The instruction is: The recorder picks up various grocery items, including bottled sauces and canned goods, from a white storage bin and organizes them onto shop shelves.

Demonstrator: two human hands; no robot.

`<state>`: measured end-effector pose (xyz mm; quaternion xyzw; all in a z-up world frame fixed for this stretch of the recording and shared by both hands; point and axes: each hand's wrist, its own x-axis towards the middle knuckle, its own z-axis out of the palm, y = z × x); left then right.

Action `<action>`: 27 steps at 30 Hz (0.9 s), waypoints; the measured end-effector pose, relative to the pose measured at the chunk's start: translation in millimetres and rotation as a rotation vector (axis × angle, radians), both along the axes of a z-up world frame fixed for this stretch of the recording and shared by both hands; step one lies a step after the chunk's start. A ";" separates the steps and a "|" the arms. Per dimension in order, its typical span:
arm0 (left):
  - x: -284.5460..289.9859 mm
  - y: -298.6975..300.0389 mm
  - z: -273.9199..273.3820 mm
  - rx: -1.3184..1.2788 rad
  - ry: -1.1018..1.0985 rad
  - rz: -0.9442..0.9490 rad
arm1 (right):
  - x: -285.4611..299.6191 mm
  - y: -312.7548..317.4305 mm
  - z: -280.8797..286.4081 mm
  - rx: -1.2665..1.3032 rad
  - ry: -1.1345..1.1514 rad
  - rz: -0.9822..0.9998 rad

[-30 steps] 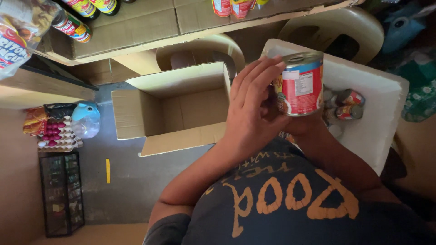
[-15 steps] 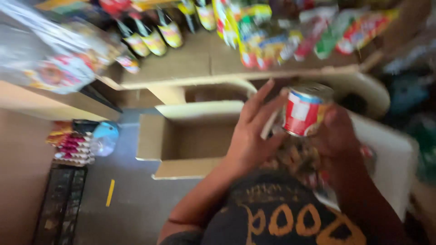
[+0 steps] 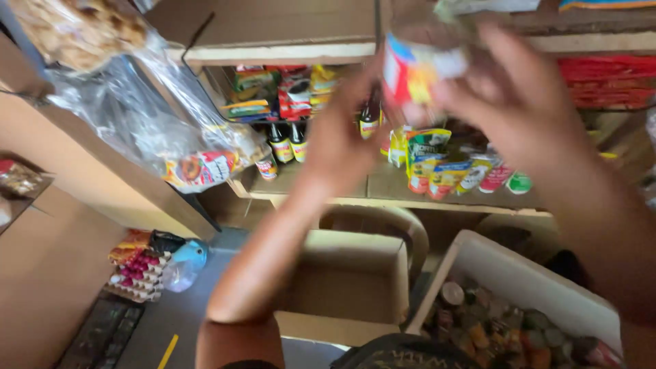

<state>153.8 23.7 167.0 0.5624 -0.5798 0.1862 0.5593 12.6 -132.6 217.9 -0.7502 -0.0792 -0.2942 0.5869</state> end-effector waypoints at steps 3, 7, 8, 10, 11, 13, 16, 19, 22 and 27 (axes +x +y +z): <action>70.8 -10.9 34.0 0.103 -0.002 0.112 | 73.1 -27.4 17.6 -0.140 -0.162 0.111; 155.7 -37.2 46.4 0.057 0.070 0.067 | 176.9 -69.5 18.0 -0.302 -0.084 -0.034; 177.7 -44.9 45.8 0.057 0.124 0.030 | 199.9 -76.8 19.7 -0.354 -0.014 -0.131; 203.6 -52.0 42.8 0.065 0.171 -0.001 | 219.7 -77.5 25.7 -0.338 0.020 -0.105; 216.0 -56.7 39.4 0.088 0.225 -0.038 | 228.7 -78.7 26.5 -0.310 0.065 -0.085; 236.3 -62.4 32.3 0.102 0.237 -0.029 | 240.0 -79.0 29.3 -0.304 0.117 -0.102; 250.2 -64.0 38.5 0.135 0.233 0.063 | 256.5 -78.0 33.1 -0.295 0.192 -0.109; 264.9 -72.8 42.6 0.149 0.154 0.240 | 273.8 -71.7 31.5 -0.293 0.204 -0.131; 289.9 -91.2 44.5 0.115 0.010 0.357 | 308.5 -88.4 26.6 -0.321 0.139 -0.192; 353.6 -118.4 46.9 0.089 -0.081 0.434 | 349.7 -129.7 29.5 -0.305 0.149 -0.255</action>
